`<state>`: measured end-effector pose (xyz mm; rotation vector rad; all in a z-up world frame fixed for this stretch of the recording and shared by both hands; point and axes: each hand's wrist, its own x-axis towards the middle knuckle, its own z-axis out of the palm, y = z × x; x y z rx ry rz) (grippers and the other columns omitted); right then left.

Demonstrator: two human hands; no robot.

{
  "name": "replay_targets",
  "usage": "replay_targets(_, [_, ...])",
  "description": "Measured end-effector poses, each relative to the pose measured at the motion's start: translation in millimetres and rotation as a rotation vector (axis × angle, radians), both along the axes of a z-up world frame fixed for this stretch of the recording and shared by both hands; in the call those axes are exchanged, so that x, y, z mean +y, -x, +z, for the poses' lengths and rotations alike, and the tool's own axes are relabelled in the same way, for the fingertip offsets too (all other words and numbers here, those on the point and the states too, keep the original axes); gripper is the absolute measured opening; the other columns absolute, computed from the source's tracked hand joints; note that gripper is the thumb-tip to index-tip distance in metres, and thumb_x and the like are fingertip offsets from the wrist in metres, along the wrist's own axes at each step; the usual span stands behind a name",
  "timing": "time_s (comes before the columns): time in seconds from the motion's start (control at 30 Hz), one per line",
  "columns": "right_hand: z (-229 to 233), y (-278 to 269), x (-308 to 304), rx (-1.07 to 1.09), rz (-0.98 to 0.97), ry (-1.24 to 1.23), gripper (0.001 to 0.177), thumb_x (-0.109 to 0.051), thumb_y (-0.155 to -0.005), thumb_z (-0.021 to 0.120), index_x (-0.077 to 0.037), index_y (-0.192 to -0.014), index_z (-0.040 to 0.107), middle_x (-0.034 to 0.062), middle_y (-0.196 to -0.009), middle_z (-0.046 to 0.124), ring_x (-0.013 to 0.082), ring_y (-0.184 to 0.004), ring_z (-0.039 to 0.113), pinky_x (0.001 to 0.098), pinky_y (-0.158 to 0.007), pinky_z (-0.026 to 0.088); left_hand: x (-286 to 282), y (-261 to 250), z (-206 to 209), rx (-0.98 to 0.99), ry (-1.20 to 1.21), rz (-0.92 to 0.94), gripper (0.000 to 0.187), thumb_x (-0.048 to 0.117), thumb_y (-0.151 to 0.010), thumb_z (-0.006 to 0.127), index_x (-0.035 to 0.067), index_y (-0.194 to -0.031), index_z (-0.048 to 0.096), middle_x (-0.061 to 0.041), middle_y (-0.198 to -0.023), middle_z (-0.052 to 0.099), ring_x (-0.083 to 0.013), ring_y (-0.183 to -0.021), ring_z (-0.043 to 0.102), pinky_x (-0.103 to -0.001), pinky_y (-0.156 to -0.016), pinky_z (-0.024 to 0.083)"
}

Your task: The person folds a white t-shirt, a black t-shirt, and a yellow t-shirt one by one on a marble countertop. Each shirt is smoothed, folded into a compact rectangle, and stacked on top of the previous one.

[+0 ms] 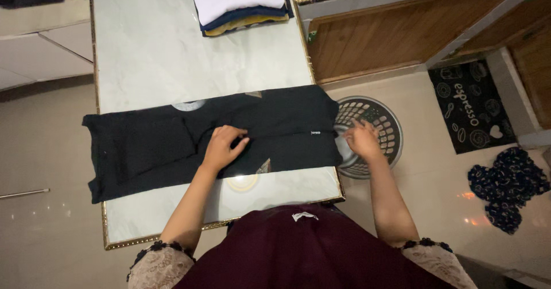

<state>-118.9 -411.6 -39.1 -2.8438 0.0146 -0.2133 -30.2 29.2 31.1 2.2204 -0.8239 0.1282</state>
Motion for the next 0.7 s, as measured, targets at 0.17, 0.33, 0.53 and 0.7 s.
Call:
replay_targets(0.17, [-26.1, -50.1, -1.5, -0.220, -0.083, -0.446, 0.022, -0.005, -0.101, 0.059, -0.008, -0.120, 0.070, 0.0140, -0.122, 0.070, 0.0365, -0.117, 0.065, 0.0429, -0.105, 0.051, 17.5, -37.1, -13.2, -0.132, 0.093, 0.277, 0.020, 0.015, -0.104, 0.061, 0.005, -0.118, 0.070, -0.013, -0.114, 0.071, -0.0323, -0.109, 0.065, -0.042, -0.099, 0.048])
replay_targets(0.33, [-52.8, -130.1, 4.2, -0.131, 0.086, -0.892, 0.038, -0.006, -0.097, 0.057, -0.001, -0.135, 0.059, 0.0117, -0.124, 0.067, 0.0239, -0.114, 0.063, 0.0342, -0.098, 0.047, 37.4, -75.7, -44.0, -0.206, -0.283, 0.407, 0.038, 0.023, -0.103, 0.056, 0.006, -0.136, 0.066, -0.015, -0.139, 0.063, -0.0378, -0.137, 0.047, -0.061, -0.109, 0.028])
replay_targets(0.53, [-64.0, -151.1, -45.1, 0.756, -0.120, -1.174, 0.035, -0.028, -0.092, 0.076, 0.001, -0.113, 0.076, 0.0065, -0.103, 0.078, 0.0176, -0.098, 0.070, 0.0306, -0.089, 0.053, 57.9, -97.8, -54.1, 0.026, -0.205, 0.440, 0.035, 0.023, -0.102, 0.057, 0.011, -0.133, 0.066, -0.007, -0.143, 0.062, -0.0314, -0.140, 0.047, -0.059, -0.119, 0.025])
replay_targets(0.7, [-51.8, -139.2, -91.8, 0.707, -0.145, -1.218, 0.033, -0.031, -0.102, 0.076, 0.000, -0.108, 0.062, 0.0088, -0.087, 0.054, 0.0230, -0.070, 0.042, 0.0381, -0.069, 0.044, 64.4, -95.5, -49.4, 0.017, -0.182, 0.414, 0.034, 0.019, -0.099, 0.062, 0.010, -0.132, 0.068, -0.005, -0.140, 0.064, -0.0301, -0.137, 0.049, -0.056, -0.122, 0.025])
